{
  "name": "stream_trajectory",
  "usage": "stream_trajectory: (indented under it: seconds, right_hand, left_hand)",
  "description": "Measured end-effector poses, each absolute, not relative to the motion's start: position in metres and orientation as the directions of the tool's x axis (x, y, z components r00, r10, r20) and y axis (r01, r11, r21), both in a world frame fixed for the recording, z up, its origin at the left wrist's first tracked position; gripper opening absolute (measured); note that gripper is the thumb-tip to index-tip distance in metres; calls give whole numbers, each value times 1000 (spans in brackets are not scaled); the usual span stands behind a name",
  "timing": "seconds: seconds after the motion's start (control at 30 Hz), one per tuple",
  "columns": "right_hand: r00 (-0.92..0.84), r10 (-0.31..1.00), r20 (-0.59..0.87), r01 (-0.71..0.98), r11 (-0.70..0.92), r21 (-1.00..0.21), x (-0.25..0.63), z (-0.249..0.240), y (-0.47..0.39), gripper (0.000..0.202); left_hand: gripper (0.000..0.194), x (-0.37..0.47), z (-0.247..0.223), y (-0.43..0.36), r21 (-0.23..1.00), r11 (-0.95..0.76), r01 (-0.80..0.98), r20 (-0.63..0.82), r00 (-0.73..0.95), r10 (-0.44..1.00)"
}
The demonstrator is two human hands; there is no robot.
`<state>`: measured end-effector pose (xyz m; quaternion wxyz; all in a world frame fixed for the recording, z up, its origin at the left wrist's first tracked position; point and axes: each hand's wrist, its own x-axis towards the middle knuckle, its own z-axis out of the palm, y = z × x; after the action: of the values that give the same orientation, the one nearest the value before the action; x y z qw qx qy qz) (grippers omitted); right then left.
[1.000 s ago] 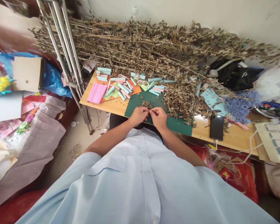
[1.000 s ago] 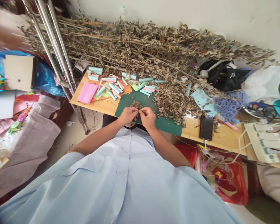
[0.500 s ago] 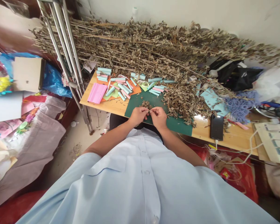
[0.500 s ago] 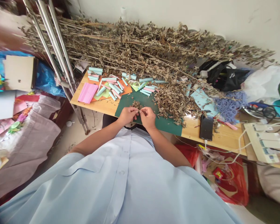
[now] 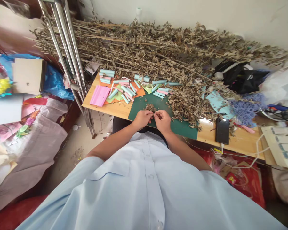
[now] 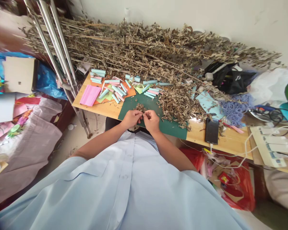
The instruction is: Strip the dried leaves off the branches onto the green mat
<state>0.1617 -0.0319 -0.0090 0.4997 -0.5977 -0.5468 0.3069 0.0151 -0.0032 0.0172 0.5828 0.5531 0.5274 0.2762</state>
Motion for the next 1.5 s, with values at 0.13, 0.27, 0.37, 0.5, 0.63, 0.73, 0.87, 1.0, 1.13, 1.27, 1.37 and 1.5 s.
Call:
stream_trajectory:
  seconds: [0.13, 0.27, 0.37, 0.5, 0.63, 0.73, 0.87, 1.0, 1.13, 1.27, 1.37, 1.5]
  right_hand:
    - [219, 957, 192, 349, 106, -931, 162, -7, -33, 15]
    - [212, 962, 173, 338, 94, -936, 162, -9, -34, 17]
    - [201, 967, 157, 348, 80, -934, 162, -12, -34, 16]
    - [244, 958, 152, 371, 52, -927, 162, -14, -32, 16]
    - [281, 951, 128, 354, 21, -935, 162, -13, -29, 16]
    - [252, 960, 122, 322, 35, -946, 163, -11, -29, 16]
    - [218, 969, 119, 283, 54, -957, 163, -11, -31, 17]
    - [187, 974, 128, 283, 71, -957, 163, -10, -32, 17]
    - [169, 973, 157, 286, 104, -953, 163, -8, -33, 16]
    - [179, 971, 157, 320, 93, -943, 163, -9, -33, 16]
    - [181, 971, 154, 336, 86, -938, 163, -11, -33, 17]
    - [183, 969, 165, 345, 94, -934, 163, -11, -34, 14]
  left_hand:
    - [17, 15, 19, -4, 939, 198, 282, -276, 270, 923]
    - [13, 15, 22, -5, 939, 171, 299, -253, 262, 931]
    - [13, 16, 22, -6, 932, 157, 326, -252, 275, 928]
    - [14, 16, 16, -5, 938, 170, 303, -267, 314, 911]
    - [15, 15, 14, -5, 948, 196, 251, -273, 329, 904]
    - [17, 14, 15, -5, 947, 202, 251, -276, 309, 910]
    - [21, 14, 14, -5, 948, 203, 245, -269, 277, 922]
    - [20, 15, 11, -4, 948, 203, 245, -263, 244, 934]
    - [19, 15, 14, -4, 945, 200, 258, -262, 235, 936]
    - [21, 15, 18, -5, 943, 192, 270, -263, 260, 929]
    - [19, 14, 20, -5, 941, 178, 288, -257, 264, 930]
    - [16, 14, 22, -6, 937, 159, 310, -250, 279, 927]
